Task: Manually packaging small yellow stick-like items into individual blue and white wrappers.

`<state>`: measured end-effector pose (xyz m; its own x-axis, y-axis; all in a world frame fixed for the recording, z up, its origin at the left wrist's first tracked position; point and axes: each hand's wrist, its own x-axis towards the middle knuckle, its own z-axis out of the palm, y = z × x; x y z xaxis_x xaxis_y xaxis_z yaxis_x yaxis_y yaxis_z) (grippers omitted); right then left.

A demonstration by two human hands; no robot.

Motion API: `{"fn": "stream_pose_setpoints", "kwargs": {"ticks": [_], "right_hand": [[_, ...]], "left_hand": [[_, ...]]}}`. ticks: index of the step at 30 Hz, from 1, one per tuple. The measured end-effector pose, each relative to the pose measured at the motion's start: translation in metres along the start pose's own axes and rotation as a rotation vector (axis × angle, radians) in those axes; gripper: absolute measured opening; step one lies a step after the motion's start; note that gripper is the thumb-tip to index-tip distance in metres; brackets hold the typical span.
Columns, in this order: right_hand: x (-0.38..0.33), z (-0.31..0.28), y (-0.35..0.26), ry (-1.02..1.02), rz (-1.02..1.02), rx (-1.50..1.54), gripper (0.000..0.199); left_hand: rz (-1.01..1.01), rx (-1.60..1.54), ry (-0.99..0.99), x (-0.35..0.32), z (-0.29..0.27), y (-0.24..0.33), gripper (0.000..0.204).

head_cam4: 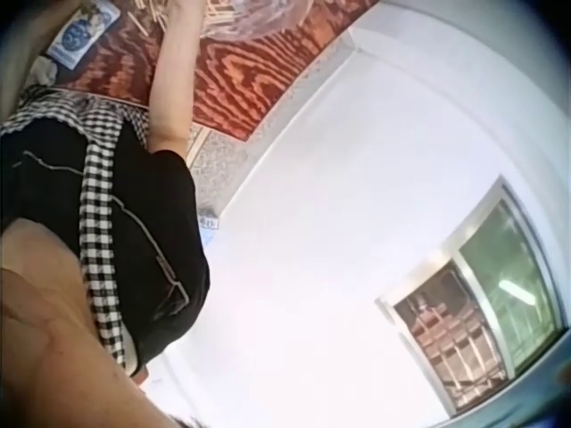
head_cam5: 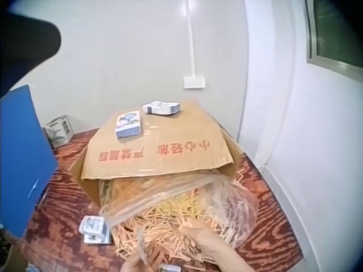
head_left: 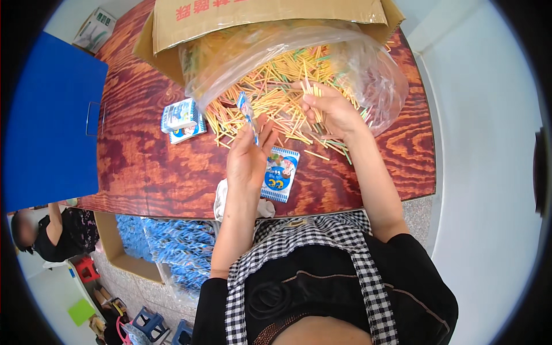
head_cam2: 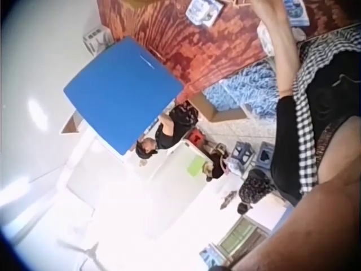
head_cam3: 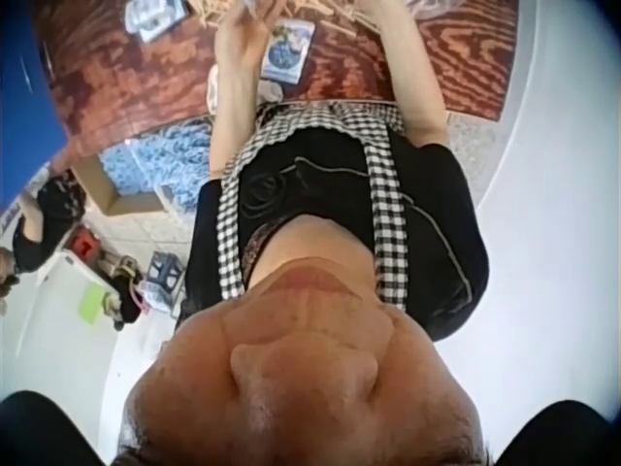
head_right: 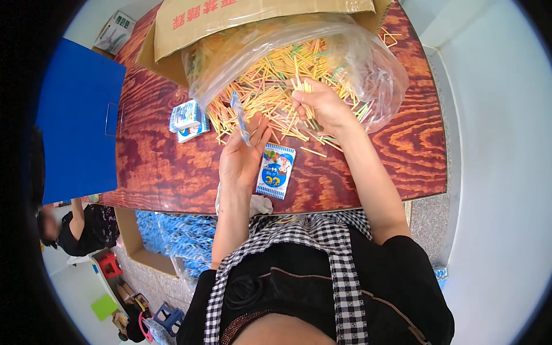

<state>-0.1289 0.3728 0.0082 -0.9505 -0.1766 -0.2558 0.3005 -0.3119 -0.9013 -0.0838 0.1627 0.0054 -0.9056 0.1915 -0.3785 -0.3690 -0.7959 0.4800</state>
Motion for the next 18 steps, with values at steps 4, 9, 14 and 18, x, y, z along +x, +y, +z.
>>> {"fn": "stream_pose_setpoints", "kwargs": {"ticks": [4,9,14,18], "right_hand": [[-0.008,0.001,-0.002,-0.207,0.103,0.148,0.027],[-0.023,0.022,0.001,-0.425,0.225,0.333,0.015],[-0.026,0.015,0.013,-0.409,0.210,0.324,0.018],[-0.037,0.011,0.014,-0.272,0.199,0.368,0.022]], "left_hand": [[0.091,0.177,-0.075,0.005,0.020,0.005,0.021],[0.037,0.356,-0.260,0.042,0.025,0.008,0.021],[0.085,0.320,-0.262,0.048,0.019,0.005,0.013],[0.174,0.279,-0.139,0.040,0.014,0.003,0.008]]}}
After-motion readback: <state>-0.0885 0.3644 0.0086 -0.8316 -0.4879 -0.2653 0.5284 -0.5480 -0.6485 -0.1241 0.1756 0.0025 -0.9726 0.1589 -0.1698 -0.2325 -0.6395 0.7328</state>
